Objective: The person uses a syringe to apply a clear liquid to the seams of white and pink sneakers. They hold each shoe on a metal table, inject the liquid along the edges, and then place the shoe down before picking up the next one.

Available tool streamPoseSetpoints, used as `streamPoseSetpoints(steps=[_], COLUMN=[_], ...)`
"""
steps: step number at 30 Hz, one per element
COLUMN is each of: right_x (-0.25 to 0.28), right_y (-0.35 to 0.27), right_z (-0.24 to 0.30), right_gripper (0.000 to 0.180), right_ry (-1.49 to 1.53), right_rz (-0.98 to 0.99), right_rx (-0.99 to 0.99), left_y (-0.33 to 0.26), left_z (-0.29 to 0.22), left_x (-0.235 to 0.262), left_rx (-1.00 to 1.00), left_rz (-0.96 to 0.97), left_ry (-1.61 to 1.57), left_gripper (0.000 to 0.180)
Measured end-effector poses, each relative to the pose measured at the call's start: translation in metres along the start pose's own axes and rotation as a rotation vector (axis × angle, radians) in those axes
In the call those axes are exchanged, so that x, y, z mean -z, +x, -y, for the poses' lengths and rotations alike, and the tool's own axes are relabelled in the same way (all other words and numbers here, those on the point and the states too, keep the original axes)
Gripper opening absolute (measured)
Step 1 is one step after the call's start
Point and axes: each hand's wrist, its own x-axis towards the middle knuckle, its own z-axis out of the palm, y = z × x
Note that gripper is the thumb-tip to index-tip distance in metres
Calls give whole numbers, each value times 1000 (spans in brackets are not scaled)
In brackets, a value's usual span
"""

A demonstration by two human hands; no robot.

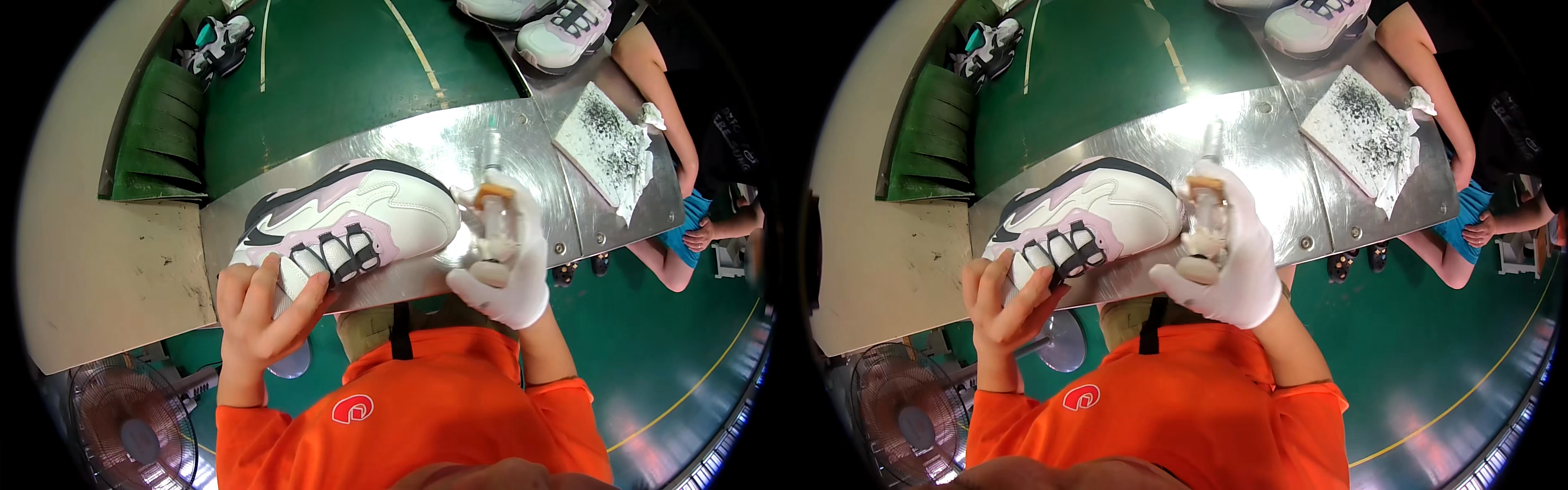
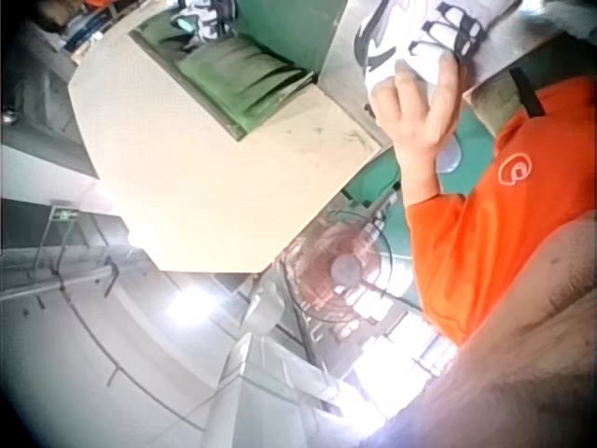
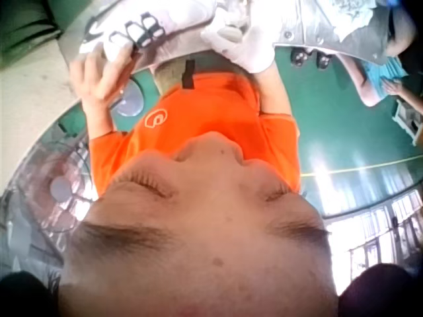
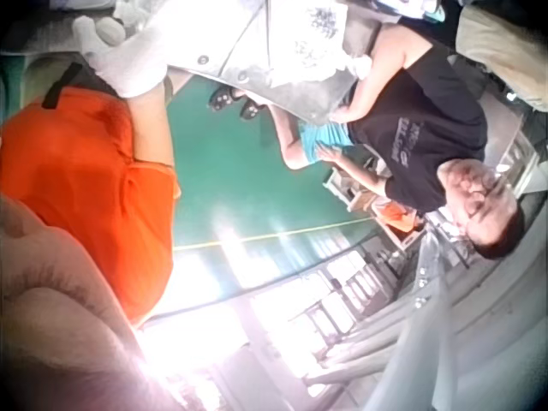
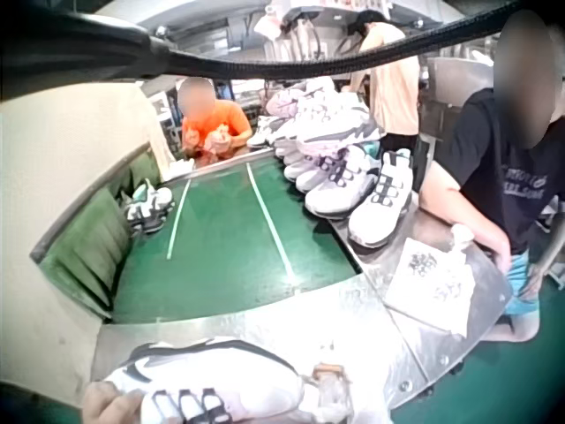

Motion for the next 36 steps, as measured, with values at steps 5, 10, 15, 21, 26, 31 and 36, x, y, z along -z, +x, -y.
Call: streamPoseSetpoints(steps=[5,10,15,21,26,31,36], right_x=[3,41,53,51,56,53,51], right_y=[0,-3,-2,-8,-4,-14,-5], right_z=[-4,-34,-44,-47,-46,-51,-38], right_gripper=[98,93,90,100,89,95,94], right_ry=[183,-79,-245,-395,-435,-296,-320], right_rz=[-135,-380,-623,-653,-567,-674,-757], right_rx=[39,-8,-162,-153,-213,-193,-324], left_y=[37,70,118,225,312,371,415], left_z=[31,99,155,255,363,300,194], left_x=[0,-16,-54,-149,-278,-341,-284], left_rx=[65,275,804,762,733,377,858], left_rz=[49,104,23,11,60,-68,288], left_ry=[-184,-380,-916,-829,-174,791,-1499], left_gripper=[40,39,30,29,61,67,98])
